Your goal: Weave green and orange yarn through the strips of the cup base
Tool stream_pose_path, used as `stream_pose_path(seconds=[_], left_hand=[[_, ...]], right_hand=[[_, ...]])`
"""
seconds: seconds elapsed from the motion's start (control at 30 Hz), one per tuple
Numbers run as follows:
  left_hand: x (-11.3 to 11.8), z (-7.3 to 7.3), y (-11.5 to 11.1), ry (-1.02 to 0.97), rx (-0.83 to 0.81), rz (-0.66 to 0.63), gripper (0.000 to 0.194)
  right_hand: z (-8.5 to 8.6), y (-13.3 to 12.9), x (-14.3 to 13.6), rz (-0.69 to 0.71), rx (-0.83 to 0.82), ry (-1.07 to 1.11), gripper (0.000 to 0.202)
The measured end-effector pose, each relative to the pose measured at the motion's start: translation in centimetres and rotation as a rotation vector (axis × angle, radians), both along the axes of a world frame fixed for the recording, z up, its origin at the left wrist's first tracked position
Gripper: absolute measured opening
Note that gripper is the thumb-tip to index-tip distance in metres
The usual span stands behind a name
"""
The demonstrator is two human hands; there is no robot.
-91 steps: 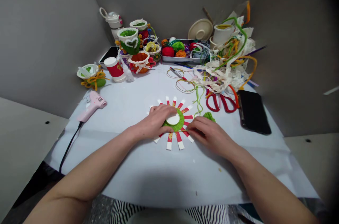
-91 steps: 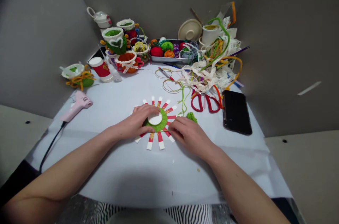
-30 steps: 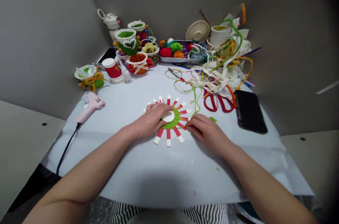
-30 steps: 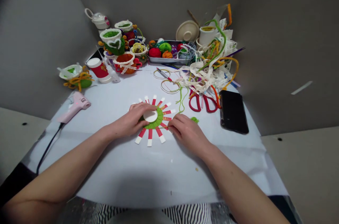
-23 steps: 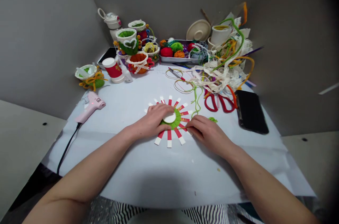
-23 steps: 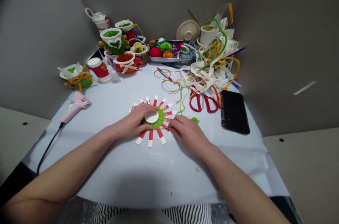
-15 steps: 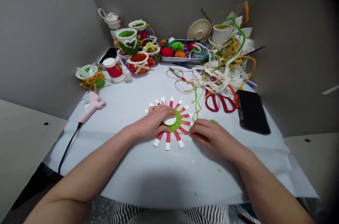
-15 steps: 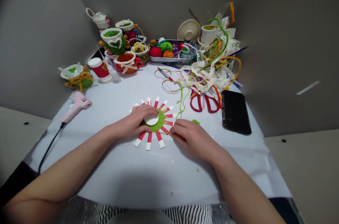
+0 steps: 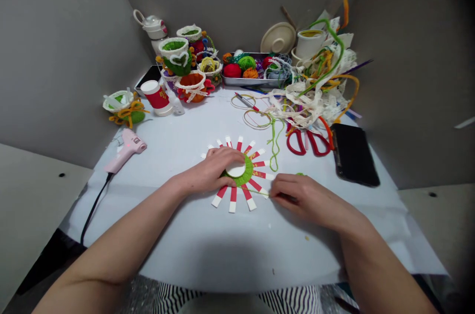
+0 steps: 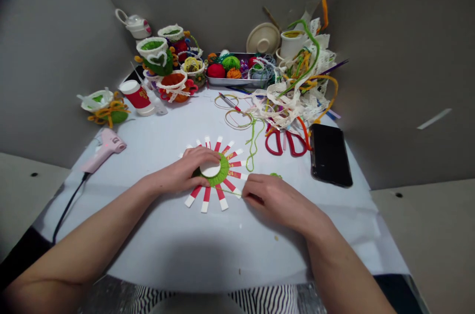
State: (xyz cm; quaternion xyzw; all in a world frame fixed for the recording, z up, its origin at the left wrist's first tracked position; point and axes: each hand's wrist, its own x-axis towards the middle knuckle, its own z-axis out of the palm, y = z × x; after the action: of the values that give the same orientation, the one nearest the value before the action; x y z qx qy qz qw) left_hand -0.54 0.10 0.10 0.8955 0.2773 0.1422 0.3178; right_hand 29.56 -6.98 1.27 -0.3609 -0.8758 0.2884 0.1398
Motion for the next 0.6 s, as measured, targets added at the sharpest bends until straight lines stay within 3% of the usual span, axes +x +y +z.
stream_pose_path(seconds=[0.23,0.6], left_hand=[[0.0,0.5,0.1,-0.012,-0.046,-0.018,0.042],[0.1,0.5,0.0,0.001,-0.062,-0.001,0.041]], right_hand=[[0.7,-0.5,-0.7,0.071,-0.008,-0.078,0.023],[-1.6,0.6,-0.6,-0.256,0.147,-0.036,0.018]])
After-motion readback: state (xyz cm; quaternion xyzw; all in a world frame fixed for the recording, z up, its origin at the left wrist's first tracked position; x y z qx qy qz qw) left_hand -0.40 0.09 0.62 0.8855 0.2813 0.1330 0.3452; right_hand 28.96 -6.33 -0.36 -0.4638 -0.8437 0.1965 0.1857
